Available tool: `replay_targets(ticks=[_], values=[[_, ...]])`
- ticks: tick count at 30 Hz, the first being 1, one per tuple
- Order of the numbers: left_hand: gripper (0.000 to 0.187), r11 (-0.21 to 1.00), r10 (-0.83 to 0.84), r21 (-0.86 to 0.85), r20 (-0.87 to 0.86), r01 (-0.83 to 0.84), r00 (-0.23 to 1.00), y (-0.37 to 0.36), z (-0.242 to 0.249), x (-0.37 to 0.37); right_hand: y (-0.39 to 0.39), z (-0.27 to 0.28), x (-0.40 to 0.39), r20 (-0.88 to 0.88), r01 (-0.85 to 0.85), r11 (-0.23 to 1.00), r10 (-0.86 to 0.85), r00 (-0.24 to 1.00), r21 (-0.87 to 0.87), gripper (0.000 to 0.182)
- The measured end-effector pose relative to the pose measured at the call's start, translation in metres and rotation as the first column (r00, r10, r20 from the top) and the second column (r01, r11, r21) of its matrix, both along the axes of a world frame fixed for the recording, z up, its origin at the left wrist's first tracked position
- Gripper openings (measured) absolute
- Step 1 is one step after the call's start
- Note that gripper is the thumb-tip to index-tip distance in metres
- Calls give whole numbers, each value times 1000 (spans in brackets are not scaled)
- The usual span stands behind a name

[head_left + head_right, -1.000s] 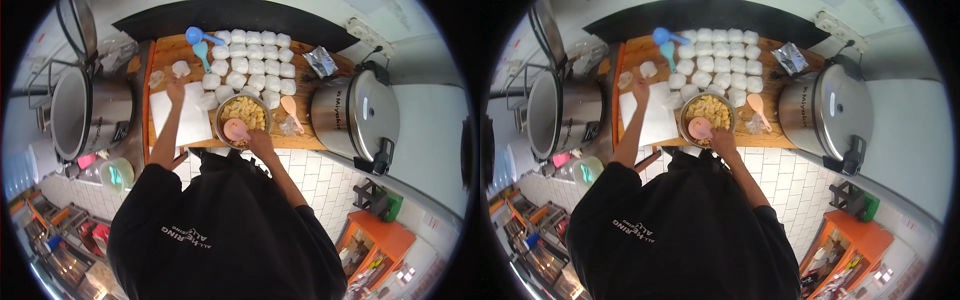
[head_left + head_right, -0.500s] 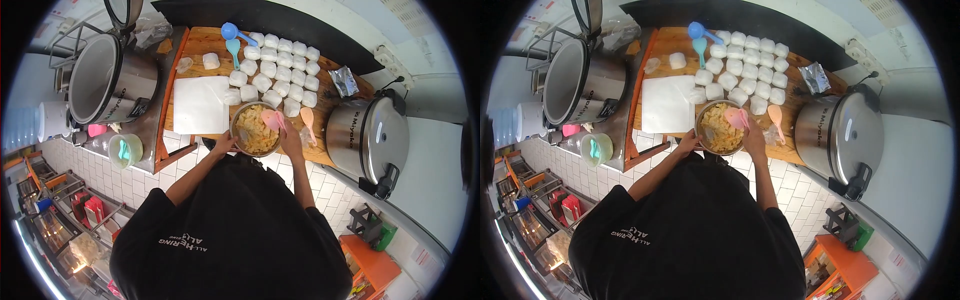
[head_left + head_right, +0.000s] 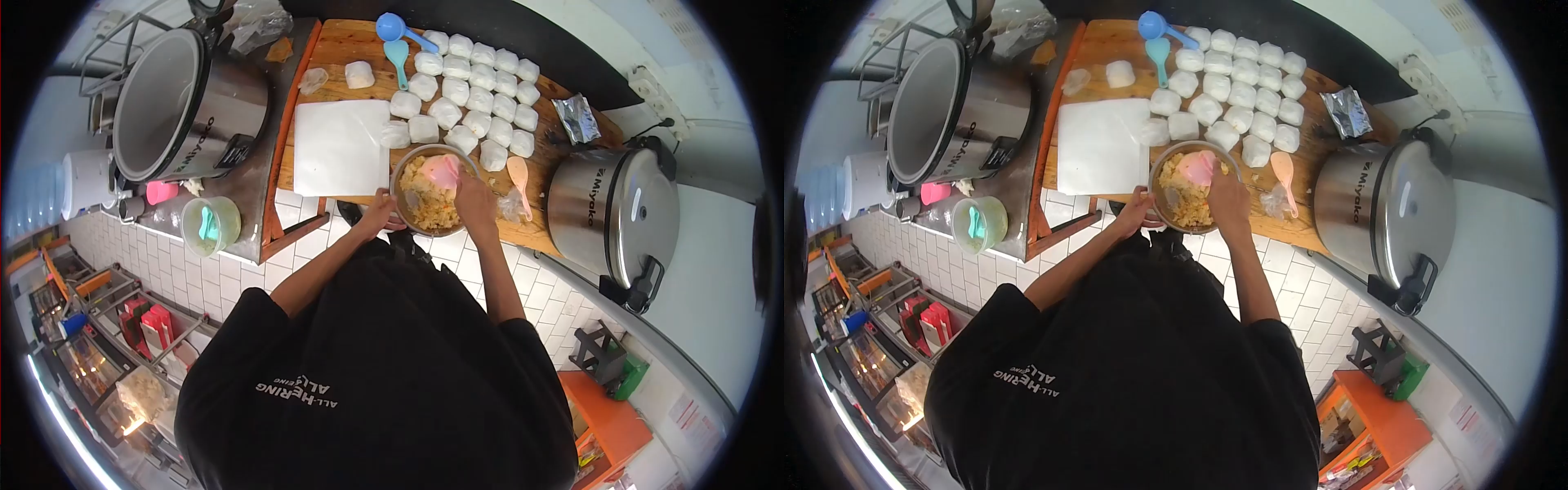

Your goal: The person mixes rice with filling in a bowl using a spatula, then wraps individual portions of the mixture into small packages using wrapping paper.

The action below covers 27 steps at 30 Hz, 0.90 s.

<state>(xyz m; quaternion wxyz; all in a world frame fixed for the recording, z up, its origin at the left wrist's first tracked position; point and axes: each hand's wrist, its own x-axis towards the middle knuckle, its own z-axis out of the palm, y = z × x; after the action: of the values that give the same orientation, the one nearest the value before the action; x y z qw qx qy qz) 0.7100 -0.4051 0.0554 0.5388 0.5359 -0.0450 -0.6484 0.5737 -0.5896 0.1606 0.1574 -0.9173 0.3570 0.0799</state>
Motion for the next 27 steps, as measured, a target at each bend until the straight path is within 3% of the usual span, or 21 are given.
replay_targets(ticks=[3,5,9,11,13,15,17,18,19,21,23,25,27], values=[[53,999,7,-36,-23,-7,1000,4,4,2,48,-20,6,-18,29,995,-31,999,-93,49],[57,992,-37,-117,-2,36,999,-3,9,7,71,-18,21,-108,44,999,-43,993,8,52],[60,994,-49,-97,35,52,998,-8,6,6,54,-17,18,24,71,982,-77,997,173,51],[60,994,-95,-58,-4,94,996,-12,7,10,67,-23,16,65,90,982,-102,993,165,50],[59,998,-25,-50,-14,24,1000,-11,5,8,98,-31,10,-12,240,956,-242,970,167,49],[59,994,-12,-112,18,14,1000,-22,-4,13,86,-23,9,-15,246,950,-248,969,191,51],[59,980,-54,-193,-85,37,995,-11,-16,4,82,-33,-6,37,225,951,-238,971,213,43],[59,985,-124,-127,-81,113,989,-10,-5,8,71,-36,-14,194,143,981,-167,967,133,39],[59,985,-119,-139,-83,107,989,-16,5,12,59,-41,-12,193,138,983,-159,968,122,39],[59,987,-157,-36,-82,155,984,-15,5,9,46,-25,-5,269,313,945,-326,906,90,38],[58,981,-166,-115,-78,157,983,-14,-3,13,59,-35,5,149,347,935,-353,924,70,40],[57,967,-174,-201,-63,158,983,-14,-4,12,76,-44,15,-85,172,985,-173,981,-16,39],[55,986,-100,-130,13,101,995,-14,1,11,67,-13,5,-84,111,994,-109,991,17,37]])
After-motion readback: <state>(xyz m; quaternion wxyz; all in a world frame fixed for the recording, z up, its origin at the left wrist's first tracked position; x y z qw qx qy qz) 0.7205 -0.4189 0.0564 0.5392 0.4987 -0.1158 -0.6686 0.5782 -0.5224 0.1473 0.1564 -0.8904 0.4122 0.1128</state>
